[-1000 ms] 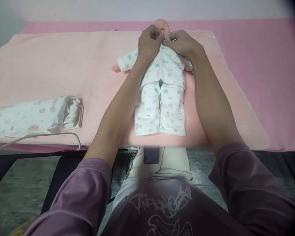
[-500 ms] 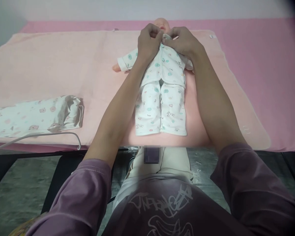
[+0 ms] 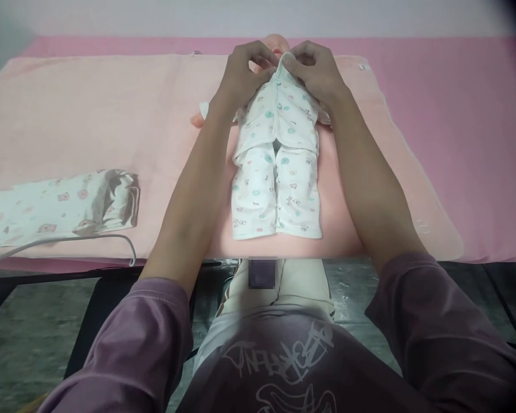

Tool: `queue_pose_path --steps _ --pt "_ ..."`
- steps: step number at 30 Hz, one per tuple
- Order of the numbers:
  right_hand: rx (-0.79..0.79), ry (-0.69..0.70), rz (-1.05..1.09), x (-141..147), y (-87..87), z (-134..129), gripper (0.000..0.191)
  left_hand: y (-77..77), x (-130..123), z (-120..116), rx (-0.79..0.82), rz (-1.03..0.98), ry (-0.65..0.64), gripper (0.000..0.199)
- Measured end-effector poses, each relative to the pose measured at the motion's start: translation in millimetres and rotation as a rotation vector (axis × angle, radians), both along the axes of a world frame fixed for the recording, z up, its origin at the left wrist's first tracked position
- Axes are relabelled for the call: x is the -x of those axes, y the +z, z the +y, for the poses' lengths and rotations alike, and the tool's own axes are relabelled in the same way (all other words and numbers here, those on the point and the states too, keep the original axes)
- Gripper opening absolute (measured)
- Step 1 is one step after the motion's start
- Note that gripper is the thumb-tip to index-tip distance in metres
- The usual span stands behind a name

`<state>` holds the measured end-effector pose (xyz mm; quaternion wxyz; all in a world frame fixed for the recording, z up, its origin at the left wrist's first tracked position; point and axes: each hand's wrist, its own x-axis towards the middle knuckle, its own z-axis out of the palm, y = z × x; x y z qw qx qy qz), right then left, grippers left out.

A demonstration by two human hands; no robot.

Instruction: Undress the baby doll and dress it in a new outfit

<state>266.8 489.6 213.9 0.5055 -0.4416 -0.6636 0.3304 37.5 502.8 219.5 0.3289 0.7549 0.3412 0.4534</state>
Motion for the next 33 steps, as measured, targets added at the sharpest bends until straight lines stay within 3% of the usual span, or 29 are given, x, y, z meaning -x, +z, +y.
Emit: queue_pose_path --steps 5,11,16,19,23,26,33 --pt "-0.061 0.044 0.003 -2 -5.0 6 0.036 -5.1 -5 3 -0.065 -0.055 0.085 0.014" --pt "-0.011 0.026 0.055 7 -4.7 -2 0.065 -8.1 -17 6 -0.140 -0.083 0.123 0.020" --pt "0.023 -0.024 0.092 8 -6.9 2 0.070 -8.7 -16 7 -0.146 -0.065 0.095 0.023" --pt "0.015 -0.016 0.118 6 -10.2 9 0.066 -9.9 -17 9 -0.145 -0.054 0.095 0.023" --pt "0.023 0.014 0.157 6 -13.2 11 0.039 -11.7 -20 14 -0.108 -0.075 0.133 0.021" --pt "0.017 -0.055 0.136 8 -13.0 9 0.024 -12.9 -20 18 -0.045 -0.109 0.119 0.025" --pt "0.078 -0.059 0.131 11 -5.4 -1 0.021 -18.4 -19 28 -0.102 -0.095 0.049 0.013"
